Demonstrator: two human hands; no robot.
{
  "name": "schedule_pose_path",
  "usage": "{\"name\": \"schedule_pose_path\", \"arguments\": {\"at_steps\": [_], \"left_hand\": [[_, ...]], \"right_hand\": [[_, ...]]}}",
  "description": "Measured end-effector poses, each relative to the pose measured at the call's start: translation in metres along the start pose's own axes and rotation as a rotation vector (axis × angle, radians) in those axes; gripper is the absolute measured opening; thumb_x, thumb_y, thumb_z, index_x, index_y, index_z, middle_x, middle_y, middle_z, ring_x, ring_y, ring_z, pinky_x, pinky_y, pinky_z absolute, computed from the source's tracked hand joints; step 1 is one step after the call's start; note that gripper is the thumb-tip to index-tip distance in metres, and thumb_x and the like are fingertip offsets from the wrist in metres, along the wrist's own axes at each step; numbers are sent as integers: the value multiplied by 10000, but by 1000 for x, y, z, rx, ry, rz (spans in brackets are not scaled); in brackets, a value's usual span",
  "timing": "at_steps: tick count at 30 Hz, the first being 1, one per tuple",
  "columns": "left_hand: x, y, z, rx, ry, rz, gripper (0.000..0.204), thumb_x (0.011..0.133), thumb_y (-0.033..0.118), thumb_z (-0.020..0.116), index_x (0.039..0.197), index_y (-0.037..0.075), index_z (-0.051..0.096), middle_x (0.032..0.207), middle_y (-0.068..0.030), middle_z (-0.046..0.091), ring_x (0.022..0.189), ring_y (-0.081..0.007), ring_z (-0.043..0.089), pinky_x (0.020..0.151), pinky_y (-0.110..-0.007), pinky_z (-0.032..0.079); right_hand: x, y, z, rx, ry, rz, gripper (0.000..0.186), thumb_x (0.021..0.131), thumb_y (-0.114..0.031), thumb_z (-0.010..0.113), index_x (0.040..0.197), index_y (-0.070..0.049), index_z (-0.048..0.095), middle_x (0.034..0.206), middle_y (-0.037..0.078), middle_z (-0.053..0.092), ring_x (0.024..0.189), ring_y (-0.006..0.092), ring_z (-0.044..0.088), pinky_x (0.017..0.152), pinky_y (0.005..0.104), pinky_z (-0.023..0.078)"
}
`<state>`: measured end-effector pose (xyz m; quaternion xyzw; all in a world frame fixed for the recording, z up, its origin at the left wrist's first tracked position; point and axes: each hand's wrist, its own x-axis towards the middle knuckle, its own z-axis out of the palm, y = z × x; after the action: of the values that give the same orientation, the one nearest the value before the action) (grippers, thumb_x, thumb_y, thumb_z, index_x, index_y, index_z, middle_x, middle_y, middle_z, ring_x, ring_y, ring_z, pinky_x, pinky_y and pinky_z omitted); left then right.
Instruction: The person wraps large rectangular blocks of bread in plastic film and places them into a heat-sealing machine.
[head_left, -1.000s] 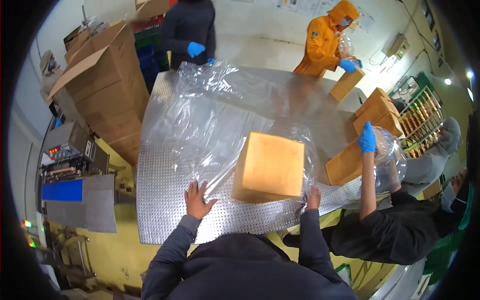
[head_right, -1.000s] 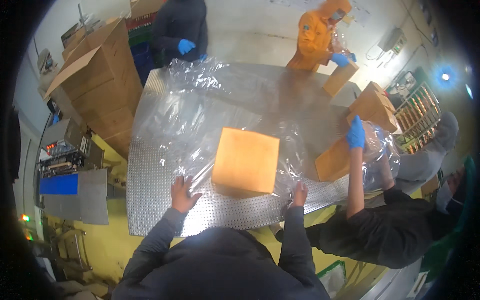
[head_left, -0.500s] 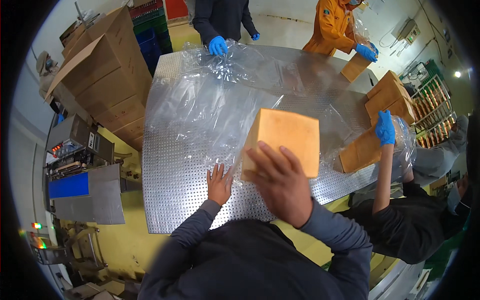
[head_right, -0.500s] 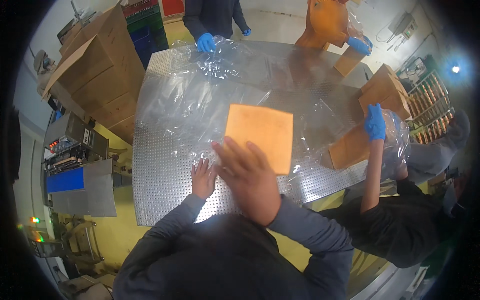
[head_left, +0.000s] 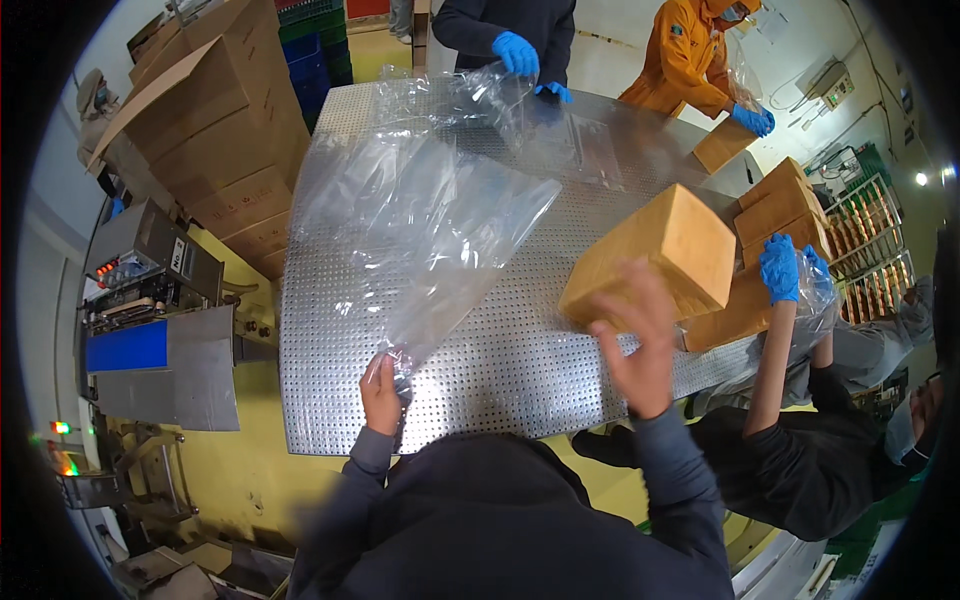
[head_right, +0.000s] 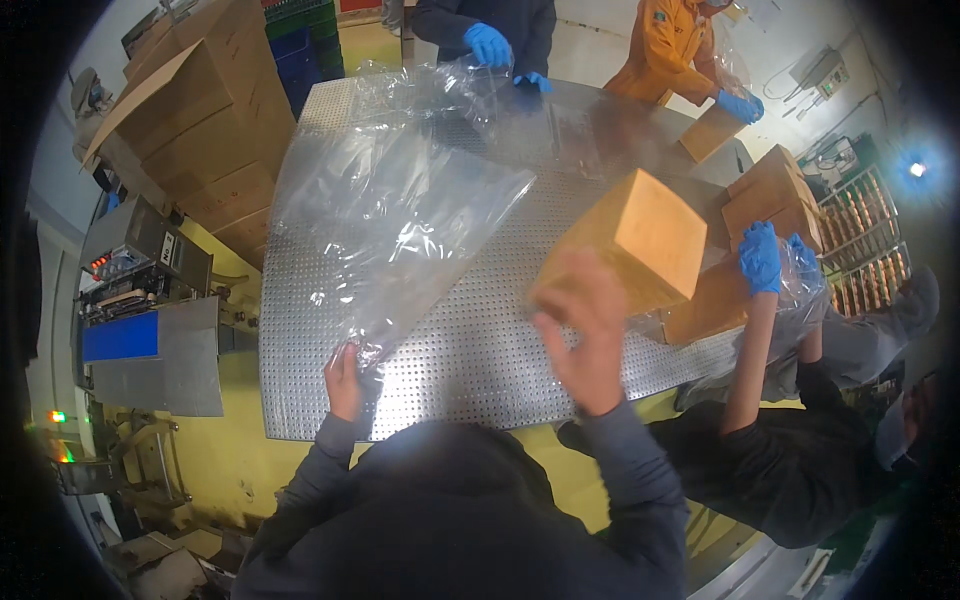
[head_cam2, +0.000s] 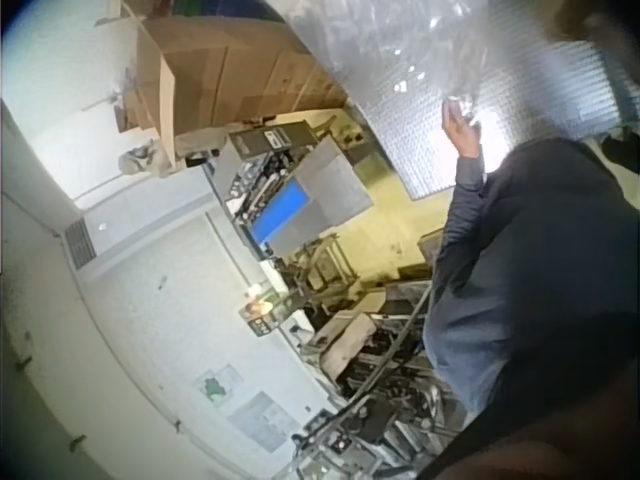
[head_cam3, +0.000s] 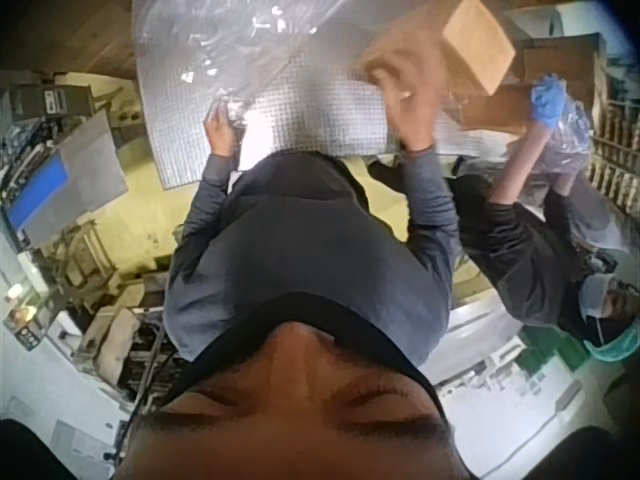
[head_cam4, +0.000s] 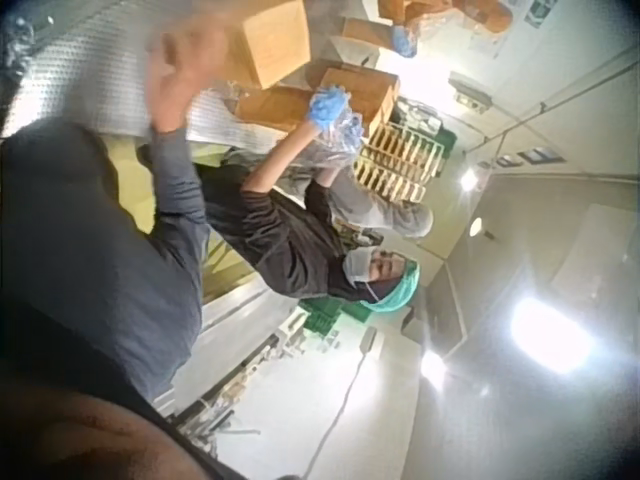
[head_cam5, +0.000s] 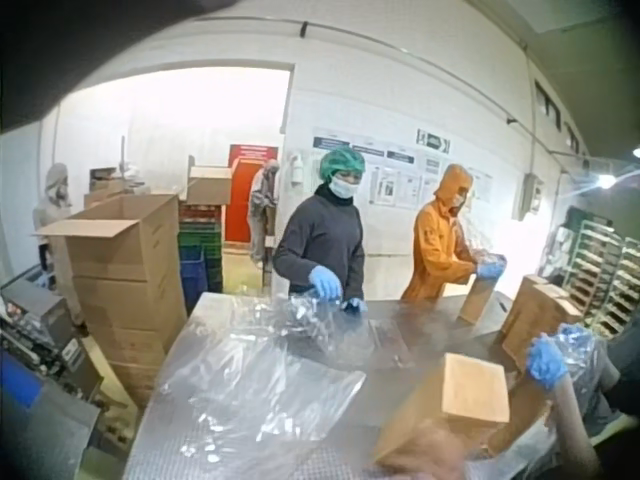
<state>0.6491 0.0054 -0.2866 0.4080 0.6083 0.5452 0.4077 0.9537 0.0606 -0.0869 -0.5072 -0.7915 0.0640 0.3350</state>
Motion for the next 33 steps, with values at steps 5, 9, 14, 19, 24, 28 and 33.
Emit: {"name": "schedule_pose_path", "arguments": {"at_steps": [5,9,14,19,24,28,33], "left_hand": [[-1,21,20,224,69,239,146,899,122,587,889,-24,575,803,-70,575,772,-151,533,738,-297,443],[-8,5,28,177,-84,199,215,817,99,670,931,-25,536,831,-93,563,779,-201,543,755,-330,452],[-8,-85,30,794,-476,490,721,740,229,722,1330,-28,397,1349,-263,405,1295,-402,333,1106,-458,193],[29,-61,28,1088,-473,564,704,772,151,628,1411,67,343,1488,-174,271,1367,-368,246,1117,-478,166],[93,-75,11,842,-438,481,453,753,80,596,1204,55,556,1435,-171,354,1320,-332,325,1077,-480,238],[77,-26,19,795,-208,493,323,721,60,623,1042,32,627,1359,-190,424,1232,-379,389,1034,-478,283],[-11,108,52,500,-385,716,819,675,140,707,1375,25,296,1437,-265,283,1333,-423,265,1097,-519,171]], "right_hand": [[-93,33,183,920,-354,716,426,899,-227,604,1284,-65,519,1334,104,490,1236,217,444,1044,365,338],[-91,8,235,1458,-323,983,336,896,-245,620,1172,-55,593,1018,55,627,872,117,589,699,250,469],[-94,57,237,420,75,599,200,910,-191,585,905,-21,690,714,60,657,659,98,611,594,240,468],[-95,88,179,448,354,643,178,906,-132,579,951,12,672,802,77,686,726,107,637,627,244,491],[-63,39,129,1027,418,696,133,862,-109,645,839,22,643,745,65,667,673,93,595,614,244,475],[-40,20,92,1181,398,656,118,871,-97,653,861,0,585,767,49,650,677,74,587,568,220,458],[-16,-23,56,1330,243,539,83,899,-49,600,916,-7,530,852,59,631,750,90,602,675,227,503]]}}
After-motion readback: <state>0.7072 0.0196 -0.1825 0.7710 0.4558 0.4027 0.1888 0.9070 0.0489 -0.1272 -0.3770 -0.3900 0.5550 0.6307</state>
